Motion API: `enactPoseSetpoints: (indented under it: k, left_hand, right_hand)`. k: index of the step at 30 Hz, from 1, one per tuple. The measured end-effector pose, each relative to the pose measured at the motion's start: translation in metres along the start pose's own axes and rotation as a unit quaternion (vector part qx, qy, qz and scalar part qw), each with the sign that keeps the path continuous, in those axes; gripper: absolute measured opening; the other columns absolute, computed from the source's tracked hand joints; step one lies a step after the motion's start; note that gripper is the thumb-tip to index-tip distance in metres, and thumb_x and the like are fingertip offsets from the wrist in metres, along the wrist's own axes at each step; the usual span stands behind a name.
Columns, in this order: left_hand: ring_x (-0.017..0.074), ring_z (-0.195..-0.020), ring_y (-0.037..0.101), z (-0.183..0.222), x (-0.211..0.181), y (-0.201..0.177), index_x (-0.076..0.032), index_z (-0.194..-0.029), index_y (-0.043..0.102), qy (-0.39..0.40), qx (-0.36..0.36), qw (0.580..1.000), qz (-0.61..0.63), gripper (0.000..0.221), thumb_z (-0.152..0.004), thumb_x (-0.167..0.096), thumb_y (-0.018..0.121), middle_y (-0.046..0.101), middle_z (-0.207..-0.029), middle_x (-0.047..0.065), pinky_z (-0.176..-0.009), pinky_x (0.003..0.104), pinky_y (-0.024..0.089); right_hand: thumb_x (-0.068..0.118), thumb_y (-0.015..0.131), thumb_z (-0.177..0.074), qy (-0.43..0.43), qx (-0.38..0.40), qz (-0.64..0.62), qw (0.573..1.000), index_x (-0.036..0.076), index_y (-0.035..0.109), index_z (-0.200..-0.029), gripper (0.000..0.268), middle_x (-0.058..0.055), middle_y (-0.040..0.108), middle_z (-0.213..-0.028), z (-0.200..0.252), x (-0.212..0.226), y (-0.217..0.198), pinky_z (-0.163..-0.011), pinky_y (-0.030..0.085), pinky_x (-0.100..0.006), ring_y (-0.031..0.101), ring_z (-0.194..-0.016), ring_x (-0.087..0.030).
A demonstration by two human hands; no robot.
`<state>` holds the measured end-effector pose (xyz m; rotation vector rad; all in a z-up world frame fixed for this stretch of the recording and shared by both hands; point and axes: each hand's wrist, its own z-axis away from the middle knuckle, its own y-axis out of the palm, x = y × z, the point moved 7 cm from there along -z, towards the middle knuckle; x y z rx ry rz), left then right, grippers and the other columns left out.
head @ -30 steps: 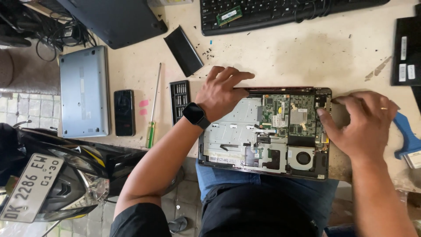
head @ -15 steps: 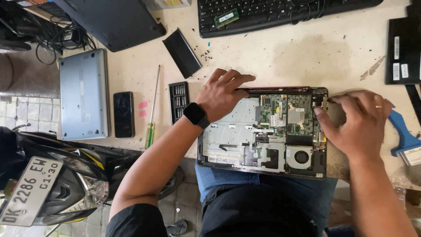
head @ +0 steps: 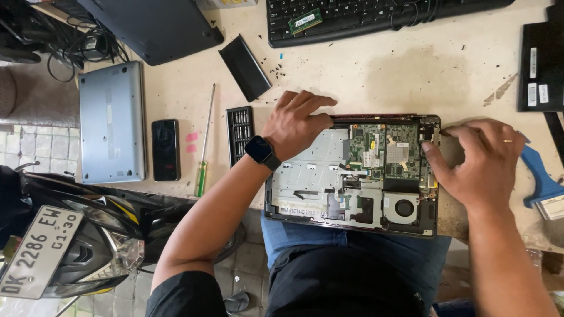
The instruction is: The person is unscrewing internal components and disconnecting ribbon cables from a laptop motherboard during a repair process.
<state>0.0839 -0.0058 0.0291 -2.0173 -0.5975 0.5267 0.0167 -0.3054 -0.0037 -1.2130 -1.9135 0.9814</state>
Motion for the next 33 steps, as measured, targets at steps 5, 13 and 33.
enactPoseSetpoints:
  k: [5,13,33]
  left_hand:
    - [0.0269,-0.105,0.067,-0.005,-0.002,-0.001,-0.02,-0.091,0.069,-0.004,0.005,1.0,-0.002,0.018,-0.088,-0.004,0.077,0.069,-0.124,0.002,-0.085,0.047,0.054]
    - [0.0252,-0.107,0.066,-0.013,-0.02,0.004,-0.021,-0.096,0.076,-0.042,0.016,0.998,0.048,0.007,-0.096,-0.027,0.073,0.07,-0.122,0.001,-0.087,0.047,0.054]
    - [0.0277,-0.111,0.064,-0.007,-0.01,0.022,-0.021,-0.095,0.079,-0.134,0.086,0.984,0.084,0.01,-0.09,-0.03,0.075,0.066,-0.126,-0.002,-0.091,0.052,0.051]
  right_hand:
    - [0.053,0.076,-0.104,0.001,0.004,-0.006,1.0,0.009,0.079,-0.108,0.045,-0.005,0.071,-0.117,0.001,-0.001,0.002,-0.114,0.039,-0.047,0.066,-0.118,-0.024]
    - [0.051,0.074,-0.105,-0.001,-0.008,-0.017,1.0,0.008,0.08,-0.105,0.043,-0.005,0.068,-0.115,-0.001,0.002,-0.002,-0.111,0.04,-0.048,0.066,-0.115,-0.023]
    - [0.051,0.075,-0.103,0.002,-0.008,-0.02,1.0,0.008,0.079,-0.107,0.043,-0.005,0.068,-0.117,-0.005,0.003,-0.003,-0.106,0.04,-0.047,0.065,-0.112,-0.025]
